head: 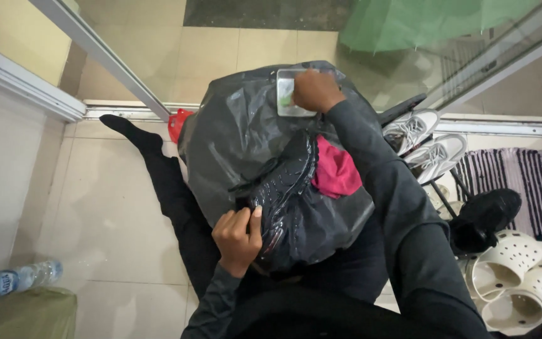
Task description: The person scrubs a black shoe with a green brush and a cleaning solution, then wipes it with a pink cloth. The shoe is held in the left hand while the right hand applies the brush and cloth.
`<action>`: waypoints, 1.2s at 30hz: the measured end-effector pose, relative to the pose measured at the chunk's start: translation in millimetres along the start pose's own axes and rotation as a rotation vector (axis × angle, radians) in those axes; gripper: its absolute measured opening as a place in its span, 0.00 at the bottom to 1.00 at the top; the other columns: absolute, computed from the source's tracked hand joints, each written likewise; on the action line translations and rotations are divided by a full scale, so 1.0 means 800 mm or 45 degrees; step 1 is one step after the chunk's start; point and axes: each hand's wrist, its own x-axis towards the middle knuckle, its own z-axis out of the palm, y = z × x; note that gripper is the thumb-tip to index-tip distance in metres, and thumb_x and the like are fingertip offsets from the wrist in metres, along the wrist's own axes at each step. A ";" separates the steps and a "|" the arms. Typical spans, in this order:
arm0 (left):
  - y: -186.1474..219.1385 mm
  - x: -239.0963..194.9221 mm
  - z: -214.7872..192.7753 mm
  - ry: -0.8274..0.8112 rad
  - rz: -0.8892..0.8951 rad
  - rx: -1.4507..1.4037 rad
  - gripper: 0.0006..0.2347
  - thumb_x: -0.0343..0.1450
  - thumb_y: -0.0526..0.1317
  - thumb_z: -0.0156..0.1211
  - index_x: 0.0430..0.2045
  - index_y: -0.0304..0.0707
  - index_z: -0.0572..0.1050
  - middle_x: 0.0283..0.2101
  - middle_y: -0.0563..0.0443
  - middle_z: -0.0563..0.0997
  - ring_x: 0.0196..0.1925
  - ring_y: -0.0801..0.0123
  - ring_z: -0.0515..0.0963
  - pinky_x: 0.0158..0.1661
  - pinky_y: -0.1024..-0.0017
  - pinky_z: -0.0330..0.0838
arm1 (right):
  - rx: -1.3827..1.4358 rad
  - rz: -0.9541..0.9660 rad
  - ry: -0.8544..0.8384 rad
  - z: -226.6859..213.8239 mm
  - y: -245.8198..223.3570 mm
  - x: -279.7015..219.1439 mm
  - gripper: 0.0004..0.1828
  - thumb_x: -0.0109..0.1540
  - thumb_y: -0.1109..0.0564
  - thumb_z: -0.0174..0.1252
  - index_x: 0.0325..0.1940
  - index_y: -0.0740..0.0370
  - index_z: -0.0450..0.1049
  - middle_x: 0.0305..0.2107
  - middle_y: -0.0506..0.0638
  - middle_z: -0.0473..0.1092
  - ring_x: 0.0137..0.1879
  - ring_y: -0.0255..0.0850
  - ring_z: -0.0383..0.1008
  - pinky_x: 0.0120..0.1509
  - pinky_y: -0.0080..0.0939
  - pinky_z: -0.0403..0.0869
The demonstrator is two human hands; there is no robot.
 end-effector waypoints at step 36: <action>0.004 -0.003 -0.002 -0.019 -0.051 -0.002 0.18 0.75 0.41 0.60 0.12 0.43 0.66 0.12 0.55 0.61 0.16 0.65 0.65 0.22 0.69 0.60 | 0.292 0.376 0.229 -0.005 -0.018 -0.079 0.26 0.71 0.46 0.56 0.70 0.44 0.56 0.21 0.56 0.70 0.25 0.51 0.69 0.25 0.52 0.68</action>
